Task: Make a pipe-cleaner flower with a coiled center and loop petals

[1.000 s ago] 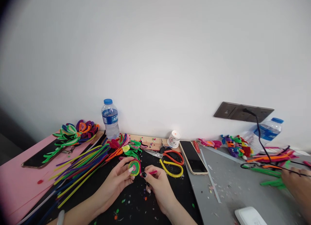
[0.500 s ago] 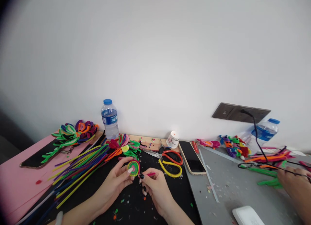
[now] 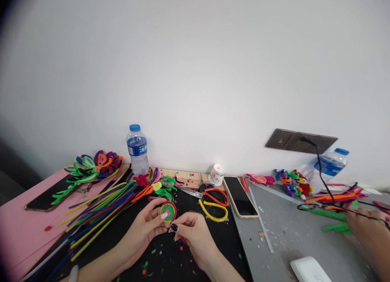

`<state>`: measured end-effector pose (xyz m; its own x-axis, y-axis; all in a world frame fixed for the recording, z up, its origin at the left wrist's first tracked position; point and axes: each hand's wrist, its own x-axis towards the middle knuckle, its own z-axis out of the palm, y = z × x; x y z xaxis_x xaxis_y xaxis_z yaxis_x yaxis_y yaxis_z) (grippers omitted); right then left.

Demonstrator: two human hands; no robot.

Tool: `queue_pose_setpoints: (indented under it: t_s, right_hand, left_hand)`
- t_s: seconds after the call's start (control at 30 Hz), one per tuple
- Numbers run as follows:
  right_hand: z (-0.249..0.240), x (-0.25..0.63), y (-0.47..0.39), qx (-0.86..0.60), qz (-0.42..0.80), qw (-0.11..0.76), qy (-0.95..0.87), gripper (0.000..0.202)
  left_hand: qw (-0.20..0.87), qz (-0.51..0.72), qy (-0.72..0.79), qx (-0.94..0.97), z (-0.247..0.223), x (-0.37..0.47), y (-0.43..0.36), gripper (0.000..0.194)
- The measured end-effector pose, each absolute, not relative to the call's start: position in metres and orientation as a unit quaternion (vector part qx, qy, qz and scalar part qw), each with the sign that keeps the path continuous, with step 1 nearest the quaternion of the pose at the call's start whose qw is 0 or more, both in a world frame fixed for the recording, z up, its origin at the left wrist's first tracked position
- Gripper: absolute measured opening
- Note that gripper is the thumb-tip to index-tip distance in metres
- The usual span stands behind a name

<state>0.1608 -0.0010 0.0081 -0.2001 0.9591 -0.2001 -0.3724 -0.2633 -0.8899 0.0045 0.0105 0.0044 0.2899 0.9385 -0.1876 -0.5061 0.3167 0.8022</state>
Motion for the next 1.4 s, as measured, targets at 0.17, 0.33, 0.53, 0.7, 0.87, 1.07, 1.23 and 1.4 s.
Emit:
queue_pose_setpoints:
  t_s: [0.17, 0.33, 0.53, 0.7, 0.87, 1.07, 1.23, 1.4]
  right_hand:
    - [0.005, 0.161, -0.002, -0.390, 0.687, 0.492, -0.366, 0.016]
    - [0.007, 0.159, -0.003, -0.362, 0.710, 0.495, -0.347, 0.025]
    - [0.007, 0.158, -0.001, -0.381, 0.707, 0.485, -0.345, 0.030]
    - [0.006, 0.161, -0.001, -0.401, 0.698, 0.470, -0.363, 0.027]
    - [0.005, 0.163, 0.000, -0.410, 0.688, 0.462, -0.380, 0.024]
    - [0.002, 0.162, 0.001, -0.417, 0.674, 0.470, -0.388, 0.023]
    - [-0.004, 0.162, 0.000, -0.414, 0.660, 0.483, -0.399, 0.021]
    - [-0.005, 0.164, 0.002, -0.413, 0.648, 0.487, -0.414, 0.017]
  left_hand:
    - [0.731, 0.486, 0.356, 0.320, 0.001, 0.005, 0.011, 0.040]
    - [0.726, 0.479, 0.372, 0.325, 0.001, 0.007, 0.011, 0.042]
    - [0.737, 0.484, 0.352, 0.313, -0.002, 0.007, 0.009, 0.040]
    - [0.753, 0.486, 0.336, 0.290, -0.005, 0.007, 0.010, 0.042]
    - [0.740, 0.499, 0.355, 0.277, -0.004, 0.007, 0.014, 0.043]
    - [0.750, 0.502, 0.336, 0.269, -0.005, 0.009, 0.012, 0.040]
    - [0.750, 0.507, 0.326, 0.272, -0.008, 0.011, 0.009, 0.036]
    - [0.756, 0.501, 0.315, 0.279, -0.010, 0.012, 0.009, 0.035]
